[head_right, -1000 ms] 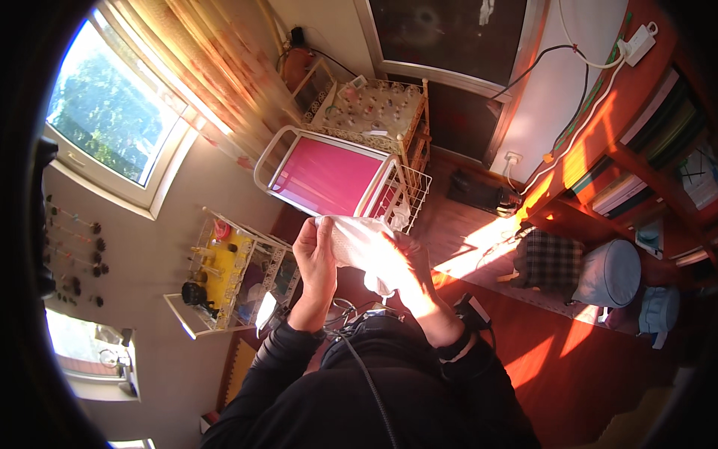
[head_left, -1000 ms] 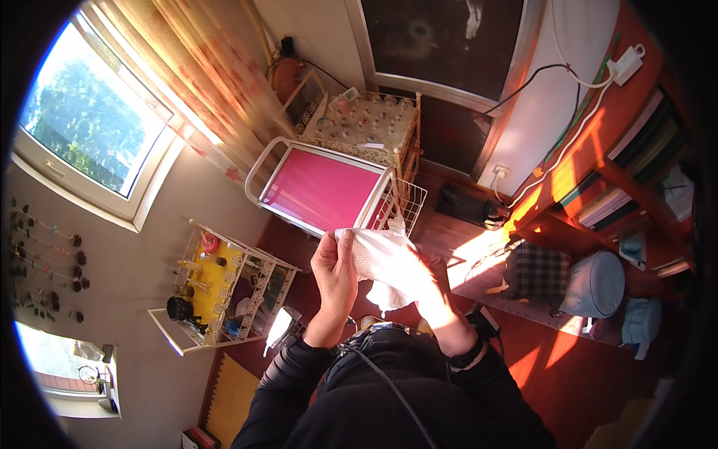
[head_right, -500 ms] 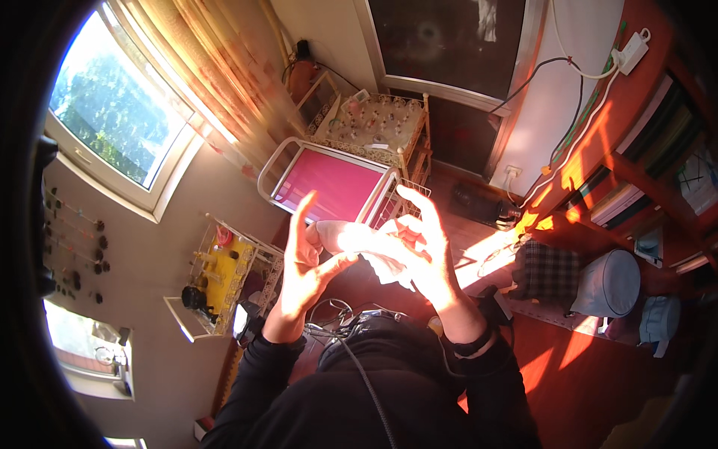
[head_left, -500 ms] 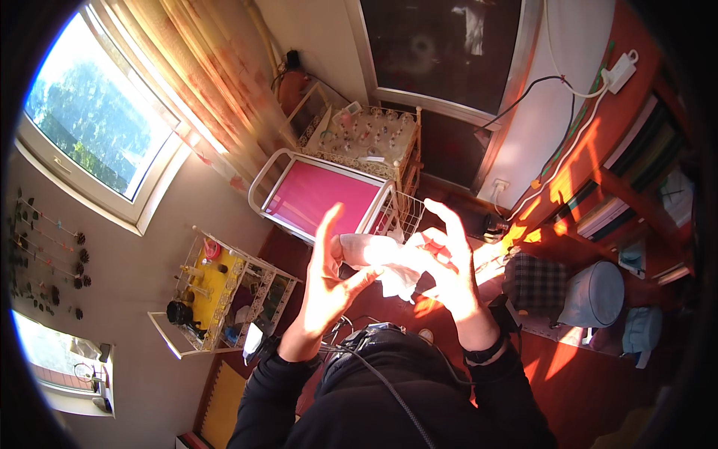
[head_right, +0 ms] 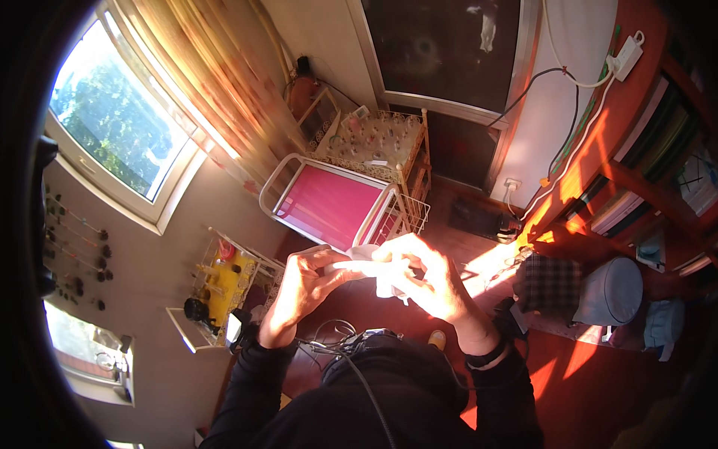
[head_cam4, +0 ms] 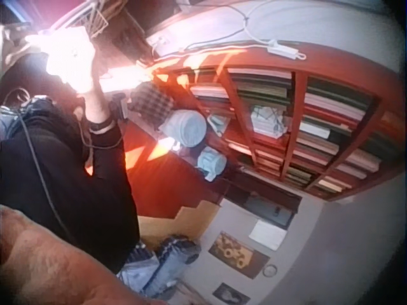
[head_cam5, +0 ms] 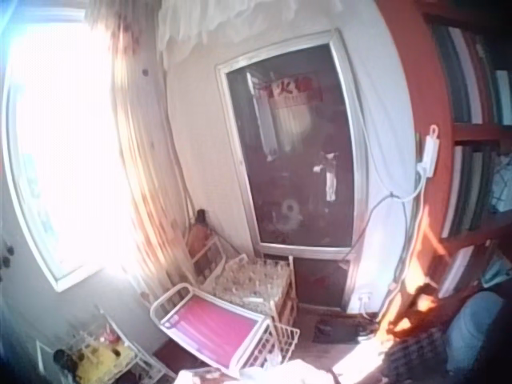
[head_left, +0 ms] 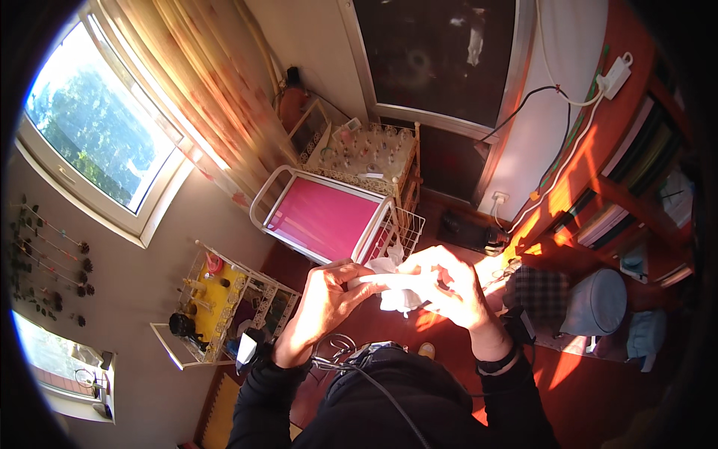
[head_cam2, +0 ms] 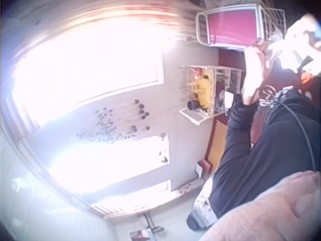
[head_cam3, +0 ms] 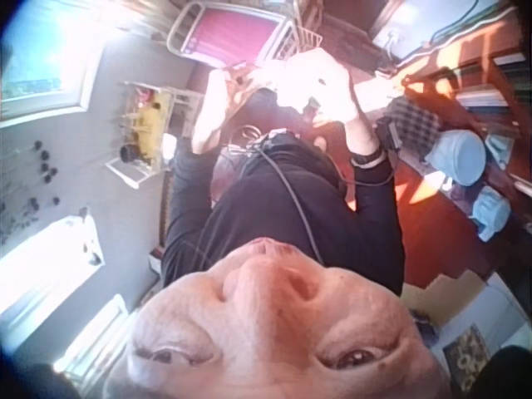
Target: The person folds a white tissue and uses it to wipe the inside and outside of a small glass jar. They also handle a small bottle with a gold cap, unscrewing and reattaching it, and place the jar on a yellow tray.
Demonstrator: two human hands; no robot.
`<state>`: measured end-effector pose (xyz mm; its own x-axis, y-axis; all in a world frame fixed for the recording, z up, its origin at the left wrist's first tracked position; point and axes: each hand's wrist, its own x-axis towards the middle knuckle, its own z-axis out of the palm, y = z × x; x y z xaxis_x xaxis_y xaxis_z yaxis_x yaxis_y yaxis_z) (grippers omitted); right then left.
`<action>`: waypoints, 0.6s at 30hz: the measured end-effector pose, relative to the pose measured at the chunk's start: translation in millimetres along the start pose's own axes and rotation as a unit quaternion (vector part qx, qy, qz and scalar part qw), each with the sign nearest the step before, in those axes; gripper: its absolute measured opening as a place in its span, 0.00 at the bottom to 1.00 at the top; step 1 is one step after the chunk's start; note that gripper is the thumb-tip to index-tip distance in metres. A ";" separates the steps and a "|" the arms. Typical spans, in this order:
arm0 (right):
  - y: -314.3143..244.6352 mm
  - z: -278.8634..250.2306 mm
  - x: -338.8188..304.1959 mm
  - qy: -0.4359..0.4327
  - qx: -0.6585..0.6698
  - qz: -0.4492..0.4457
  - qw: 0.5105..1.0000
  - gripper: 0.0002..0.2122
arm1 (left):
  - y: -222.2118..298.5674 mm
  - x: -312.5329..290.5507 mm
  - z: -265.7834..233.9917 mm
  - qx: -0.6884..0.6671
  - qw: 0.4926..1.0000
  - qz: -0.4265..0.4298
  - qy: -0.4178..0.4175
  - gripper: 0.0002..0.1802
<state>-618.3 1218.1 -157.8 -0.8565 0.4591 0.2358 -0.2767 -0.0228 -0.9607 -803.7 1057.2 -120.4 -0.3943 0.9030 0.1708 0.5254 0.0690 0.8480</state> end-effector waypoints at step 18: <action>35.8 6.7 -3.2 0.037 -0.121 -0.026 0.992 0.10 | -32.2 -1.3 0.8 -0.412 0.903 0.048 0.108 0.15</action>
<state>-628.4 1209.9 -192.0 -0.8069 0.5178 0.2841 -0.2000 0.2130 -0.9564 -819.5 1054.2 -148.3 -0.5618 0.7777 0.2820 -0.1394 -0.4249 0.8944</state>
